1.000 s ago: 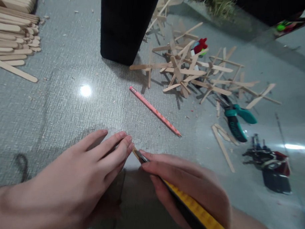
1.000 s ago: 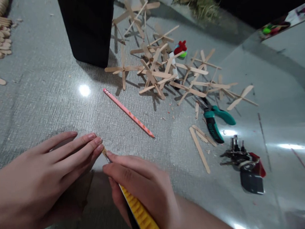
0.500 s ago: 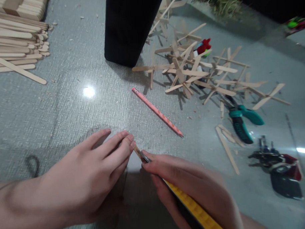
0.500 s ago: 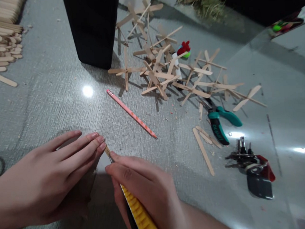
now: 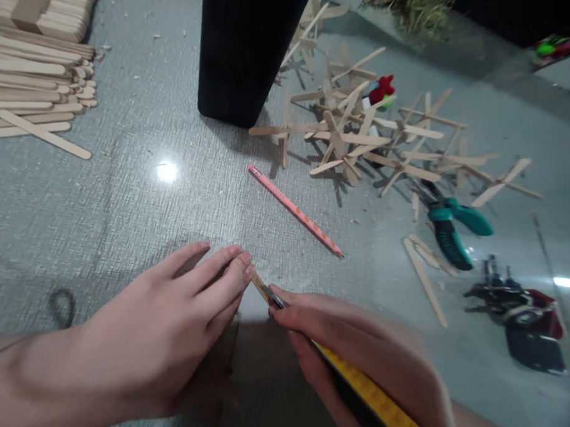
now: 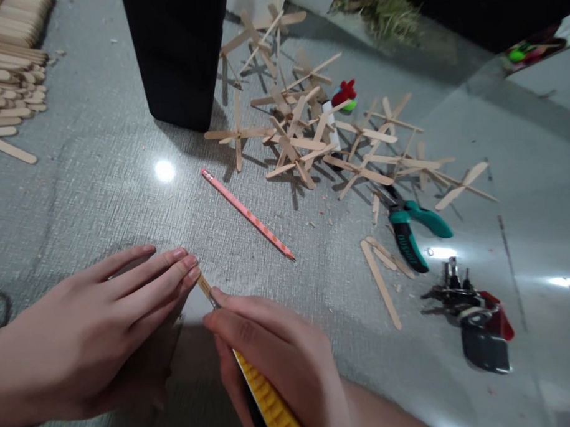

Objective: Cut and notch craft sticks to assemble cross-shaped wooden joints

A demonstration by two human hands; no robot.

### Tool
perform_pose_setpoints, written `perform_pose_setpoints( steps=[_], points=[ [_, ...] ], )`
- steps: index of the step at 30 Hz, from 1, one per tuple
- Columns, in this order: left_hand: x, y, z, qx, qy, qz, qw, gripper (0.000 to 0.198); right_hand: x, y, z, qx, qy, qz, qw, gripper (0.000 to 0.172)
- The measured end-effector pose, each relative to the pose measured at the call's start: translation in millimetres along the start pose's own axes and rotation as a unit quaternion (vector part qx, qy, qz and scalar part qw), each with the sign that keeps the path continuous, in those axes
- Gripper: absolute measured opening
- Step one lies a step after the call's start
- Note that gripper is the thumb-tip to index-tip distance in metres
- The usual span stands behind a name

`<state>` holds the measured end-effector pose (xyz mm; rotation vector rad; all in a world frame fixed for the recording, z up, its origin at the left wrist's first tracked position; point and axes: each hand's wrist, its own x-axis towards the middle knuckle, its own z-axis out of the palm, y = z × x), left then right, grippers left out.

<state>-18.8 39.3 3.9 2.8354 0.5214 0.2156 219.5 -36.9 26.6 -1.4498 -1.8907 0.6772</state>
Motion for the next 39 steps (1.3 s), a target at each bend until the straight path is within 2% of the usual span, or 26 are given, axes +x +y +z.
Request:
perform_pose_setpoints(
  steps=[3,8,11,17,23,27,33,36,39],
  points=[
    [-1,-2,-0.2,-0.005,-0.006,0.004,1.000,0.076,0,4,1,-0.025,-0.003,-0.036,0.999,0.028],
    [0,-2,0.8,0.005,-0.007,0.003,1.000,0.064,-6,13,-5,-0.031,-0.020,-0.084,0.996,0.032],
    [1,-2,2.6,0.020,0.007,0.012,1.000,0.058,-11,18,-7,-0.024,-0.004,-0.079,0.997,0.036],
    [12,-11,-1.5,0.044,0.044,0.028,0.998,0.031,-11,27,3,0.059,0.075,-0.023,0.995,0.028],
    [37,-15,-21.3,0.024,-0.049,-0.035,0.998,0.030,-11,28,10,0.124,0.109,0.013,0.986,0.022],
    [56,-24,-24.6,-0.024,-0.070,-0.069,0.995,0.026,-8,22,9,0.097,0.103,0.032,0.989,0.018],
    [56,-39,-12.9,-0.228,-0.001,-0.088,0.970,0.015,-1,21,3,0.039,0.060,-0.055,0.996,0.028],
    [52,-39,-10.6,-0.247,0.011,-0.093,0.964,0.014,-2,23,3,0.044,0.044,-0.053,0.997,0.031],
    [50,-38,-8.5,-0.238,0.034,-0.071,0.968,0.016,-4,25,3,0.045,0.043,-0.045,0.997,0.034]
  ],
)
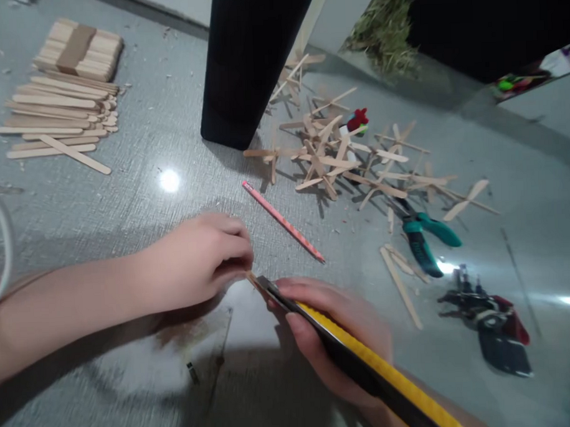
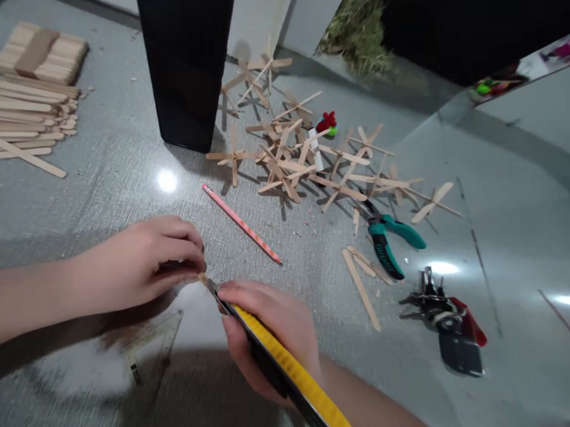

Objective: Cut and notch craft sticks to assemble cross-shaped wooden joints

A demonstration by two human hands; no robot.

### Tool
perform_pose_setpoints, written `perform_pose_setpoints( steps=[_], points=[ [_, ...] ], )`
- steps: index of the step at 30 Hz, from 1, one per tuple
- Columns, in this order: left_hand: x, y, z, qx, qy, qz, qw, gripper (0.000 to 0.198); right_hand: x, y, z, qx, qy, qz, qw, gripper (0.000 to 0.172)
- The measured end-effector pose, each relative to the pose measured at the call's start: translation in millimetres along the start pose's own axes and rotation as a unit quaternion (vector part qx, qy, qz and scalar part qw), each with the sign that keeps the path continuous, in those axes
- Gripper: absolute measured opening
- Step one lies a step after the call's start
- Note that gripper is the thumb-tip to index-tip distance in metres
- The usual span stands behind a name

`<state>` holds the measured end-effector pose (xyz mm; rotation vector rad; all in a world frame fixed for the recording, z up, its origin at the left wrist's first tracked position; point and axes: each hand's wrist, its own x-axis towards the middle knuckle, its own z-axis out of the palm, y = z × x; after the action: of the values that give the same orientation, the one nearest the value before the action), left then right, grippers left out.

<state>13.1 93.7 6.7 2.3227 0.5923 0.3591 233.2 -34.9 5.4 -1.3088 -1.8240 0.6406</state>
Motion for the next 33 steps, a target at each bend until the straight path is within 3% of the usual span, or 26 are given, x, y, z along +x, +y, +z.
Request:
perform_pose_setpoints(
  steps=[4,11,33],
  points=[
    [-2,-3,3.8,0.032,0.019,0.032,0.999,0.023,0,0,0,-0.014,0.005,0.000,1.000,0.033],
    [-2,-5,8.2,0.031,0.034,0.035,0.998,0.020,8,0,-1,-0.026,-0.015,-0.049,0.998,0.033],
    [1,-7,12.6,0.033,0.032,0.038,0.998,0.015,4,-6,0,-0.117,-0.066,-0.069,0.989,0.028]
  ],
)
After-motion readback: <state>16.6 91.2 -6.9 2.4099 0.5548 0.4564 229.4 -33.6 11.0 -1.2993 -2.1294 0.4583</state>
